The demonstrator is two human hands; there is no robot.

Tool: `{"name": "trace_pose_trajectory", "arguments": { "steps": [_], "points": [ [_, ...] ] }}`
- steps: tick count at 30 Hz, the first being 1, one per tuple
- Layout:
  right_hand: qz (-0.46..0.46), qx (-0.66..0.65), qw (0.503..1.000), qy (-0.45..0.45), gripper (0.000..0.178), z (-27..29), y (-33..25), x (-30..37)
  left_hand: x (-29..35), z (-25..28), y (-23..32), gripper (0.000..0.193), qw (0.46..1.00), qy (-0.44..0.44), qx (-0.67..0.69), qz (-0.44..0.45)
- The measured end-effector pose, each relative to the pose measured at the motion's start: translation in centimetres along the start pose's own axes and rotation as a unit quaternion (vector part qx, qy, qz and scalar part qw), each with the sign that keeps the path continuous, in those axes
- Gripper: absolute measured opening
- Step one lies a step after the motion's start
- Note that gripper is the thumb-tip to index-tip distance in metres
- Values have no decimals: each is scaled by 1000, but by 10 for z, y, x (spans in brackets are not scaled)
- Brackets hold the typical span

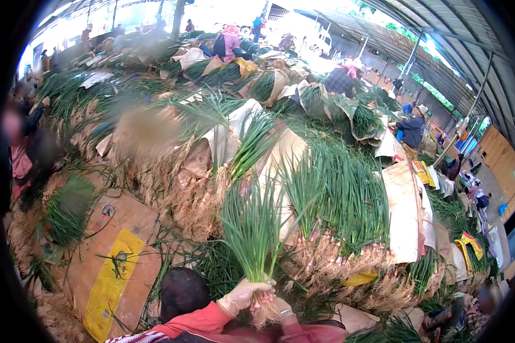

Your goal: The person sits in a market setting and sorts through large piles of green onions. They pick up bunches of onions, separate individual stalks, and arrange them into neat bundles by hand.

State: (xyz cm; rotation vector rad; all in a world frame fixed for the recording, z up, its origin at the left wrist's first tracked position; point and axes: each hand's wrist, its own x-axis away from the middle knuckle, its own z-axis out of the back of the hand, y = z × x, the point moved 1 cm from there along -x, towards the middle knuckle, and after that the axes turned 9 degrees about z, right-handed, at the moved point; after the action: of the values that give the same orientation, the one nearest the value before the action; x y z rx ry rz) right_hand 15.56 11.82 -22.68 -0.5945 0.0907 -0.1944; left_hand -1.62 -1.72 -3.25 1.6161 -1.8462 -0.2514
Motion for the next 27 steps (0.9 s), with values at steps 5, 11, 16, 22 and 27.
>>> {"name": "trace_pose_trajectory", "arguments": {
  "steps": [5,11,16,22,27],
  "points": [
    [-206,-268,941,33,47,121,-91,-48,-1,9,-5,31,999,-25,-2,25],
    [-220,-633,709,220,27,141,-171,-72,16,3,12,30,1000,-23,-16,10],
    [-19,-125,968,215,13,139,-132,-71,-5,15,-15,26,1000,1,20,-12],
    [-152,192,952,182,25,137,-104,-58,10,2,-17,14,999,-19,36,29],
    [-190,98,976,-39,38,138,-83,-40,-3,9,-27,16,999,6,43,-4]
  ]
}}
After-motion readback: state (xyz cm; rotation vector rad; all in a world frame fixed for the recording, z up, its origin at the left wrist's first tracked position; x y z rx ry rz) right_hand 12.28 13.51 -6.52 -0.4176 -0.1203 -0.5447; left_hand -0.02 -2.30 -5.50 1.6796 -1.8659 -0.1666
